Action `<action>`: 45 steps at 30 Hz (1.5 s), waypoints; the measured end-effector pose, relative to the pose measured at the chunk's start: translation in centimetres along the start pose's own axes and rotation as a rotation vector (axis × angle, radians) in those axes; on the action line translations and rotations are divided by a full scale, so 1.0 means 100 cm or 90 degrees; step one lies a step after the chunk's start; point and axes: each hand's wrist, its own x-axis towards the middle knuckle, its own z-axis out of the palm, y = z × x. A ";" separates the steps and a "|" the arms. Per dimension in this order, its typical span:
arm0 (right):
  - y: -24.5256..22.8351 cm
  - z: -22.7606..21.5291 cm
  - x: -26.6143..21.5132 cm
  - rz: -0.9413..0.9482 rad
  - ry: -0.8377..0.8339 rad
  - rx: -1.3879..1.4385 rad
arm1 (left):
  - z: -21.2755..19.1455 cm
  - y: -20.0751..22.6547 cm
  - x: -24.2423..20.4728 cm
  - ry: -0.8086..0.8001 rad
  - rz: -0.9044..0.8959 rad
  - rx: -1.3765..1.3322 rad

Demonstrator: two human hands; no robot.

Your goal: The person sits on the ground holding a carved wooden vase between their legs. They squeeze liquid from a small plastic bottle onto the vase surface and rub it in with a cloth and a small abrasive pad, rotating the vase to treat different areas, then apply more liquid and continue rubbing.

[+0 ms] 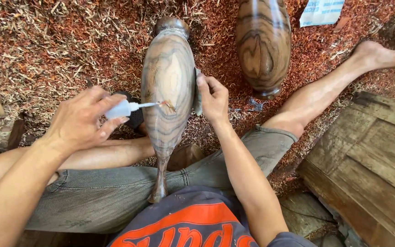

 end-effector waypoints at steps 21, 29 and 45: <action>0.026 0.007 -0.006 -0.191 0.041 0.140 | 0.004 0.014 0.016 0.001 0.057 0.032; 0.041 0.004 0.000 -0.236 0.045 0.155 | -0.009 0.013 0.020 -0.048 0.060 0.112; 0.025 -0.009 -0.004 -0.240 0.059 0.201 | -0.020 0.023 0.056 -0.126 0.062 0.185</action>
